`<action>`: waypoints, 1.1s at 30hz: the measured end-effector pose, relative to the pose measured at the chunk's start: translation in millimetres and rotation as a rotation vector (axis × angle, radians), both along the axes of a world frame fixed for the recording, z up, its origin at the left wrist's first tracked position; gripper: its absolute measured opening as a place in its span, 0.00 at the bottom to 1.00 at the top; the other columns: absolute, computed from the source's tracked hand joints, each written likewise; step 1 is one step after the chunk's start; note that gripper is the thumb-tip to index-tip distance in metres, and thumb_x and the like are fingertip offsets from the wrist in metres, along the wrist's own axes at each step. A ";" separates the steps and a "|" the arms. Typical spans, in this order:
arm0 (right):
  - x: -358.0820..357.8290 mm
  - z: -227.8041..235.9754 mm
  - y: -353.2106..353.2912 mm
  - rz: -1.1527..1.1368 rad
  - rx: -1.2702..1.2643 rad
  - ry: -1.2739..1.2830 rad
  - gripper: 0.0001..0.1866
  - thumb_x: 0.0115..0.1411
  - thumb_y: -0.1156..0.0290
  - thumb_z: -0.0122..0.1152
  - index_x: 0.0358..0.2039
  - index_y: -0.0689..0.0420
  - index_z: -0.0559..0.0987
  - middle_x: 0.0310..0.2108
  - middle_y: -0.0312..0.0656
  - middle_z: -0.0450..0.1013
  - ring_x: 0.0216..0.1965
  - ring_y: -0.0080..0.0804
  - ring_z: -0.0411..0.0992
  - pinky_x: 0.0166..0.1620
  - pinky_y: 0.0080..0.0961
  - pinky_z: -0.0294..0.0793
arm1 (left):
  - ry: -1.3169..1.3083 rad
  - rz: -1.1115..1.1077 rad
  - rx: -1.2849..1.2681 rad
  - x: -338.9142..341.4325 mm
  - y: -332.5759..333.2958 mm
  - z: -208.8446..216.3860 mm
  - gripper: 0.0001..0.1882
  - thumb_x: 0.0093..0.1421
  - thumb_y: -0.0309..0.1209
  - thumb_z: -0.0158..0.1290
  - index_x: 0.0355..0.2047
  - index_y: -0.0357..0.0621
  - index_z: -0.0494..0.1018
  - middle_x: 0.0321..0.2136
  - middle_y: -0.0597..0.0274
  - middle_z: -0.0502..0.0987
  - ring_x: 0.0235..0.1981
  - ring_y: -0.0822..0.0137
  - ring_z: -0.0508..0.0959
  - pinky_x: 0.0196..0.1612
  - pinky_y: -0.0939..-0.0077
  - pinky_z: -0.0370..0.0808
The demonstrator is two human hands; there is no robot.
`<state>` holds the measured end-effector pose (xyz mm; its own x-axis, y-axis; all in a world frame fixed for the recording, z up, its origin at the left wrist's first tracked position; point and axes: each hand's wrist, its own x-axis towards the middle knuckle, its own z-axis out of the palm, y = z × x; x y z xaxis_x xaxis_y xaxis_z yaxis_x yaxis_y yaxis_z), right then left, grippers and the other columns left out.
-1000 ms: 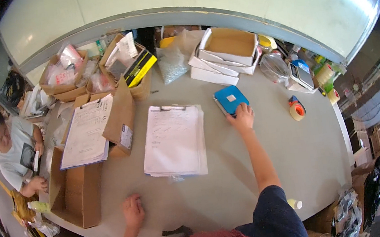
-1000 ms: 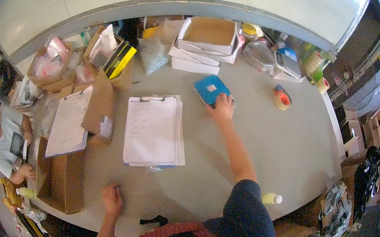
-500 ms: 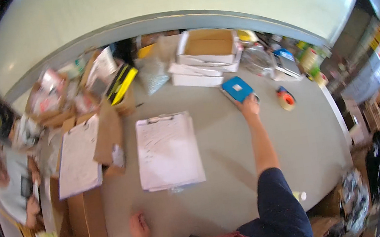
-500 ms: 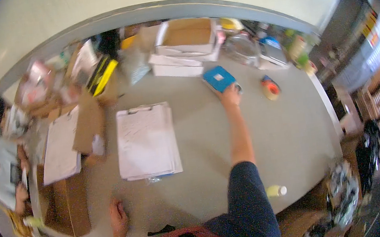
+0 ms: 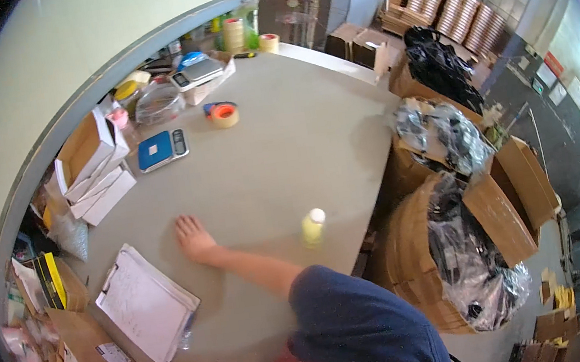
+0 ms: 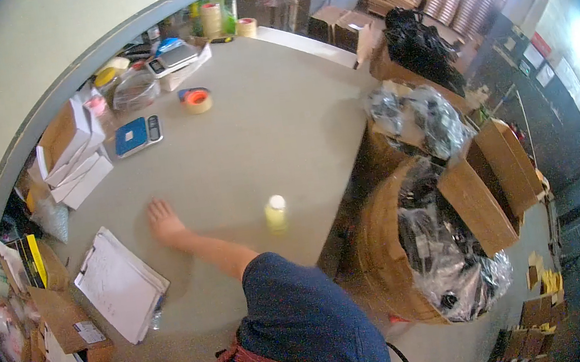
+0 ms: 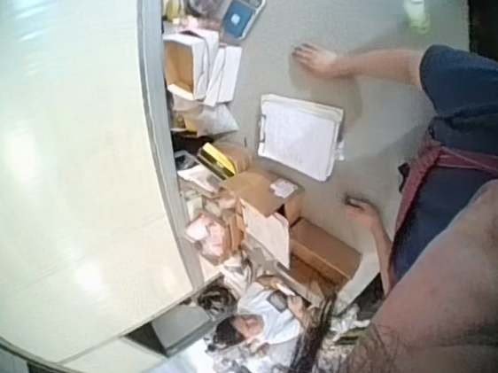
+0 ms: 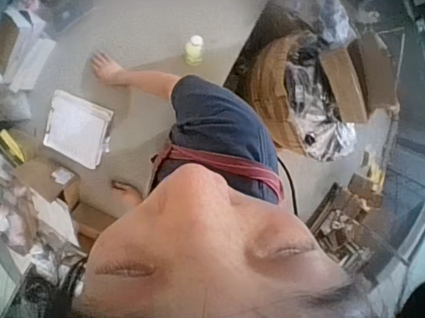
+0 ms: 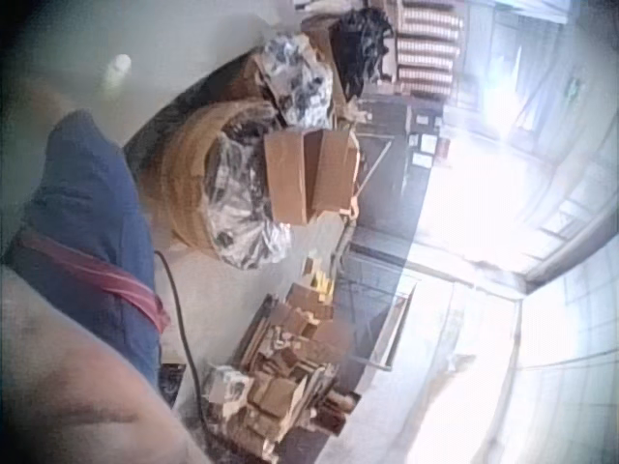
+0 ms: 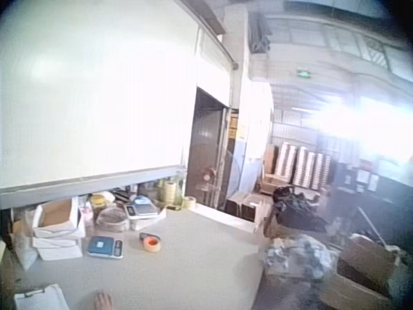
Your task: The person walks through a warehouse to a workbench, looks at a clipboard, and handles small parts and boxes.
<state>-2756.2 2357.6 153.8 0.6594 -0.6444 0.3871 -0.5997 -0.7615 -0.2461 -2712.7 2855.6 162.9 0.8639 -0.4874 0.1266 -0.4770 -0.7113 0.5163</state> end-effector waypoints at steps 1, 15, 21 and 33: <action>-13.4 -4.9 16.4 0.018 0.013 -0.038 0.28 0.65 0.63 0.44 0.60 0.68 0.65 0.65 0.58 0.57 0.68 0.52 0.53 0.70 0.49 0.48 | -0.003 -0.024 0.004 -0.5 -2.2 -0.5 0.19 0.72 0.31 0.40 0.58 0.33 0.65 0.55 0.42 0.70 0.54 0.47 0.71 0.57 0.58 0.67; -108.5 -28.1 176.2 0.312 0.239 -0.084 0.39 0.56 0.62 0.60 0.62 0.67 0.58 0.66 0.68 0.50 0.61 0.63 0.61 0.63 0.52 0.61 | -0.385 -0.363 -0.035 -10.0 -46.7 6.5 0.19 0.68 0.31 0.43 0.57 0.38 0.67 0.52 0.43 0.72 0.51 0.44 0.72 0.51 0.52 0.70; -279.0 182.6 198.8 0.781 0.751 -0.199 0.28 0.56 0.72 0.59 0.59 0.59 0.67 0.69 0.57 0.49 0.58 0.51 0.66 0.56 0.46 0.69 | -0.412 -0.023 0.340 6.5 -0.9 -25.7 0.20 0.68 0.32 0.43 0.60 0.44 0.65 0.53 0.48 0.72 0.50 0.46 0.73 0.50 0.54 0.70; -803.0 337.9 162.6 -1.589 -0.275 0.444 0.36 0.52 0.69 0.61 0.63 0.49 0.64 0.69 0.56 0.50 0.70 0.55 0.47 0.68 0.60 0.44 | -0.440 -0.197 0.248 26.6 3.8 -56.3 0.18 0.72 0.36 0.39 0.58 0.43 0.66 0.54 0.47 0.71 0.52 0.45 0.72 0.52 0.55 0.70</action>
<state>-3559.2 2520.2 491.7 -0.4563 -0.6836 0.5697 -0.7475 0.6418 0.1713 -2686.1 2859.3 106.6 0.6447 -0.6958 0.3164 -0.7467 -0.6618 0.0661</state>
